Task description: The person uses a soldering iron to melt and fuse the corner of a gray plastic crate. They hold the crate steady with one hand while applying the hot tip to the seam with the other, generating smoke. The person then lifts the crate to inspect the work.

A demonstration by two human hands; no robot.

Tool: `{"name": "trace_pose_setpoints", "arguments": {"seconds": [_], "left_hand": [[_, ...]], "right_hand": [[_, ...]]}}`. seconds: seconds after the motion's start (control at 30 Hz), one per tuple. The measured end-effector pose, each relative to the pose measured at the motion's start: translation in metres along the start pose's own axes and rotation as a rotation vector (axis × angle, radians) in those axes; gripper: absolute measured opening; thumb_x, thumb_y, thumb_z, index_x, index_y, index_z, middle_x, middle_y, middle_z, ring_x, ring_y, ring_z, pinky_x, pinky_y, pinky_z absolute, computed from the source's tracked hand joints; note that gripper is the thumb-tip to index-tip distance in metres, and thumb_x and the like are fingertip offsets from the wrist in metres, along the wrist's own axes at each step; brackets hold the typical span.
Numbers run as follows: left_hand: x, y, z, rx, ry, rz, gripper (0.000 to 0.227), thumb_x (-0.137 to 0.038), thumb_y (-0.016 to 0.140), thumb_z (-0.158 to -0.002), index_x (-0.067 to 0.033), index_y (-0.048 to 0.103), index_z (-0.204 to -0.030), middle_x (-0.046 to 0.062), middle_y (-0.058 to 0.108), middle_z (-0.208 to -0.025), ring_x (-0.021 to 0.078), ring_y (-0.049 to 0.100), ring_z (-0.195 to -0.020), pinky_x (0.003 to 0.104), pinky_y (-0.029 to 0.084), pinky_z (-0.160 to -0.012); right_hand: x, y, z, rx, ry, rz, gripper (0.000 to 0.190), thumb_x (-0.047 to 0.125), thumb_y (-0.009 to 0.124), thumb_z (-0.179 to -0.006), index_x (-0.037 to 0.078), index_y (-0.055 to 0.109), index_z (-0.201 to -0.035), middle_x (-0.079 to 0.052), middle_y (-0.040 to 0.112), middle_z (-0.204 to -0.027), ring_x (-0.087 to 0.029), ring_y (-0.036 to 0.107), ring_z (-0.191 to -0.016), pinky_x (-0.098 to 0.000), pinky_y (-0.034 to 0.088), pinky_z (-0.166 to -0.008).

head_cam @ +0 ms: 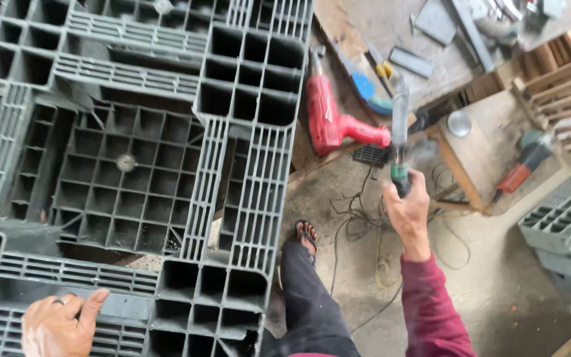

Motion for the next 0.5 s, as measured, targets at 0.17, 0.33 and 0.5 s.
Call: {"name": "trace_pose_setpoints", "arguments": {"seconds": [0.17, 0.33, 0.5], "left_hand": [[-0.120, -0.047, 0.007, -0.348, -0.210, 0.380, 0.012, -0.011, 0.076, -0.107, -0.0014, 0.072, -0.100, 0.011, 0.072, -0.101, 0.0253, 0.068, -0.097, 0.034, 0.053, -0.092], [-0.313, -0.071, -0.052, -0.044, -0.285, 0.850, 0.018, -0.006, 0.078, -0.089, -0.0043, 0.075, -0.107, 0.012, 0.074, -0.109, 0.0225, 0.068, -0.082, 0.033, 0.055, -0.073], [-0.416, -0.049, -0.117, 0.231, 0.117, 1.014, 0.030, -0.015, 0.077, -0.091, -0.0025, 0.071, -0.117, 0.015, 0.071, -0.120, 0.0325, 0.066, -0.114, 0.039, 0.054, -0.099]], "right_hand": [[0.012, -0.063, -0.049, 0.140, 0.042, -0.039, 0.043, 0.012, 0.076, -0.093, -0.003, 0.059, -0.128, -0.010, 0.071, -0.102, -0.016, 0.069, -0.088, -0.0309, 0.055, -0.082], [0.020, -0.087, -0.053, 0.285, 0.162, -0.227, 0.042, 0.010, 0.077, -0.099, -0.003, 0.056, -0.134, -0.007, 0.067, -0.105, -0.013, 0.061, -0.086, -0.0292, 0.053, -0.079], [0.029, -0.082, -0.062, 0.286, 0.434, -0.436, 0.040, 0.011, 0.073, -0.099, 0.000, 0.052, -0.131, -0.001, 0.062, -0.095, -0.005, 0.055, -0.070, -0.0231, 0.047, -0.060]]}}
Point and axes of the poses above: each hand's wrist, its own z-axis away from the middle knuckle, its own y-axis out of the palm, x = y × z, the point moved 2 cm from there along -z, towards the middle knuckle
